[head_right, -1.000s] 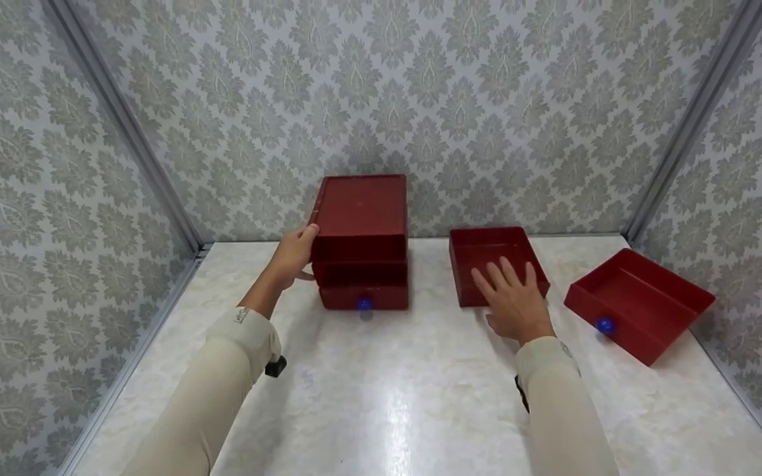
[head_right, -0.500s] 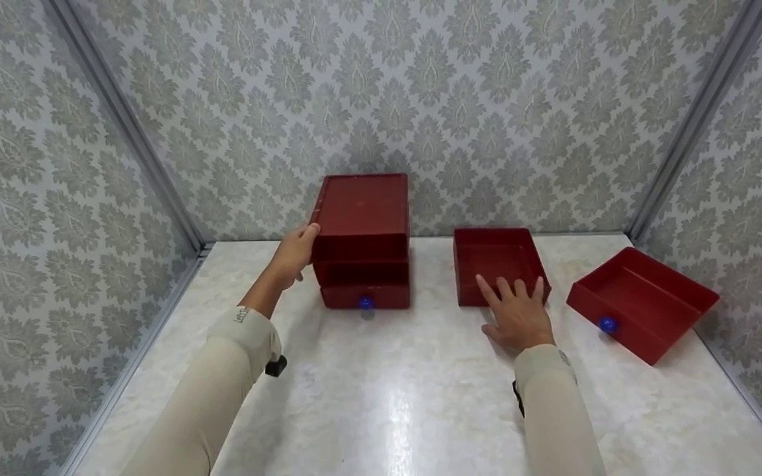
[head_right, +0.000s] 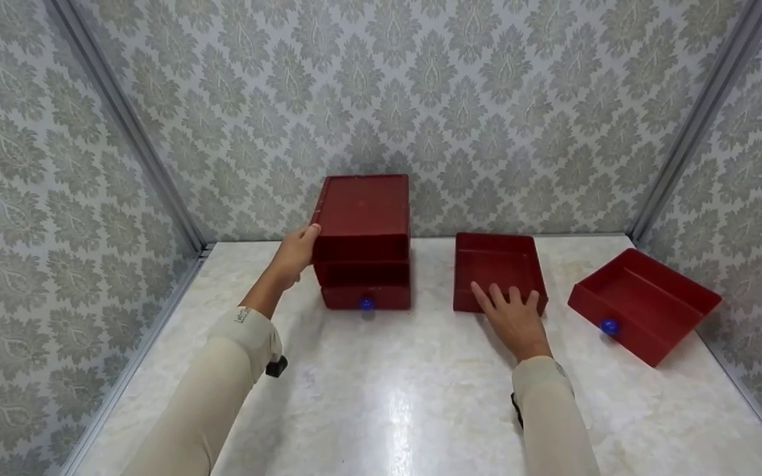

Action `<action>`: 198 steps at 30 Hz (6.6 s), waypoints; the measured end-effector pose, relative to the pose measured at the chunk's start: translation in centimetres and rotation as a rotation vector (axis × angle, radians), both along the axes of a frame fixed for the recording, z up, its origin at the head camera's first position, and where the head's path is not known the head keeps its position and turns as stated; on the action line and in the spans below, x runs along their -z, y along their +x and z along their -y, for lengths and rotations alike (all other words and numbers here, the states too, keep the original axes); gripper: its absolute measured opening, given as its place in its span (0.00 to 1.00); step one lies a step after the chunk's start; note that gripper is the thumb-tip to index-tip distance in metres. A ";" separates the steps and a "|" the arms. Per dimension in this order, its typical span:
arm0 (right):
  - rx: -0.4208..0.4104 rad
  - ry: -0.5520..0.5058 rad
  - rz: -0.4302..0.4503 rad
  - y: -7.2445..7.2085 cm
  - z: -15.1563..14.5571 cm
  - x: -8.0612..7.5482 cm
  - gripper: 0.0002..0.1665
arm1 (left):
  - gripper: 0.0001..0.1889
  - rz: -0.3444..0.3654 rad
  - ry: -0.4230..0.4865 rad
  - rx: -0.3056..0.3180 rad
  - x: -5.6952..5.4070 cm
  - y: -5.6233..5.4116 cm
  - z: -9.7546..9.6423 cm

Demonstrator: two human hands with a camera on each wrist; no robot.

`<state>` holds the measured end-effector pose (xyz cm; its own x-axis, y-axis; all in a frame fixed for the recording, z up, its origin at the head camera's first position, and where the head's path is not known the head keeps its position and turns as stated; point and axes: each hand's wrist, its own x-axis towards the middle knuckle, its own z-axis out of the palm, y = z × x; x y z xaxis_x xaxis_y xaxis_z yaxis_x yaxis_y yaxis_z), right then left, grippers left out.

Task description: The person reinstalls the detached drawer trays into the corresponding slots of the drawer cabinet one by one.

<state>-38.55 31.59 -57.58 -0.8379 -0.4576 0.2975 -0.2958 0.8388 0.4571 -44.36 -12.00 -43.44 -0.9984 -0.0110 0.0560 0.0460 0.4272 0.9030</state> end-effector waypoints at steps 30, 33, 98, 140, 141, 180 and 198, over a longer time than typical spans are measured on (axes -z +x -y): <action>0.002 0.094 -0.051 9.6 8.2 -2.9 0.76 | 0.33 -0.005 0.018 0.007 0.2 0.0 0.0; 0.013 0.085 -0.002 12.2 8.9 -2.9 0.74 | 0.33 0.010 0.025 0.009 0.3 0.0 -0.1; -0.283 -0.097 -0.409 15.6 25.3 -4.8 0.40 | 0.32 -0.032 0.058 0.011 0.0 0.1 -0.2; -0.187 0.044 -0.342 7.7 25.3 -4.6 0.51 | 0.31 -0.051 0.029 -0.007 0.2 0.3 -0.2; -0.198 0.033 -0.353 7.3 25.2 -4.5 0.50 | 0.31 -0.051 0.030 -0.006 0.1 0.3 -0.2; -0.225 0.045 -0.012 2.0 18.1 -0.3 0.44 | 0.34 0.019 0.021 -0.010 0.3 0.0 -0.2; -0.116 0.048 0.085 1.4 18.0 -1.2 0.45 | 0.33 -0.014 0.001 0.005 0.0 -0.1 0.0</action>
